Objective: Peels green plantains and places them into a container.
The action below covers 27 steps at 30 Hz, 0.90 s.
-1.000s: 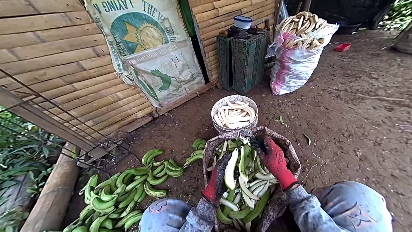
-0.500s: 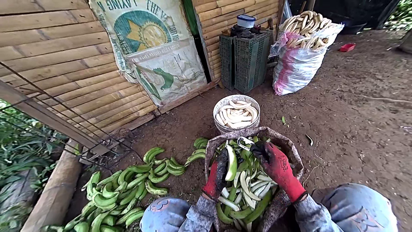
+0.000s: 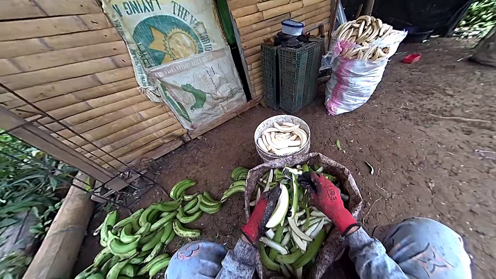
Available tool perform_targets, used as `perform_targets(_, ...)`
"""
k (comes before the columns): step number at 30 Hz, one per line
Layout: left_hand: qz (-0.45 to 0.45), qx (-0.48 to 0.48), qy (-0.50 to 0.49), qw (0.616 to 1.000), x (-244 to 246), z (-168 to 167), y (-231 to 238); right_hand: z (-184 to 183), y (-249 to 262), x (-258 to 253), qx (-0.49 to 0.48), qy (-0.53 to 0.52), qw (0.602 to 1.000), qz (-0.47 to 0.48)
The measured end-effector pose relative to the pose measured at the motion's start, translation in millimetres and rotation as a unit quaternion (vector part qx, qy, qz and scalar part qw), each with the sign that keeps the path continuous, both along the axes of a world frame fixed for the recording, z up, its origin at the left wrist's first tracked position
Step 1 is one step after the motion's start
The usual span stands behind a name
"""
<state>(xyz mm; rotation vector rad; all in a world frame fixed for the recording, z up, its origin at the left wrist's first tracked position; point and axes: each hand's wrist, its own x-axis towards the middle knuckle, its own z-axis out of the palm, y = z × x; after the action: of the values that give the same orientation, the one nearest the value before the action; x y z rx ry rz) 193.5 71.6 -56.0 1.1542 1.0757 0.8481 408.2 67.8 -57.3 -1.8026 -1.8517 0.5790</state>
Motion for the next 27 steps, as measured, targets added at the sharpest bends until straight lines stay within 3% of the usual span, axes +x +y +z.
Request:
perform_targets(4,0.182,0.028,-0.154,0.971,1,-6,13,-11,-32,-22,0.150,0.066,0.985,0.060)
perform_targets(6,0.220,0.012,-0.268,0.938,3,-2,15,-20,-43,-37,0.221,0.051,0.969,0.095)
perform_targets(10,0.245,0.012,-0.345,0.906,9,1,9,-15,-38,-46,0.212,0.011,0.974,0.075)
perform_targets(13,0.272,0.091,-0.226,0.931,21,-2,3,-2,-27,-38,0.129,0.017,0.990,0.051)
perform_targets(16,0.288,0.141,-0.003,0.947,18,-6,1,-17,-30,-36,0.168,0.022,0.983,0.063)
perform_targets(18,0.279,0.153,0.054,0.946,19,-3,1,-26,-30,-37,0.199,0.025,0.977,0.067)
perform_targets(20,0.242,0.169,0.101,0.950,22,4,-8,-26,-27,-37,0.184,0.037,0.980,0.060)
perform_targets(24,0.072,0.182,0.221,0.955,23,11,-34,-18,-4,-16,0.022,0.079,0.996,0.026)
perform_targets(25,0.058,0.169,0.218,0.959,24,8,-35,-18,1,-10,-0.004,0.073,0.997,0.011)
perform_targets(27,0.076,0.093,0.054,0.991,27,4,-23,-20,2,-5,0.021,0.086,0.996,-0.011)
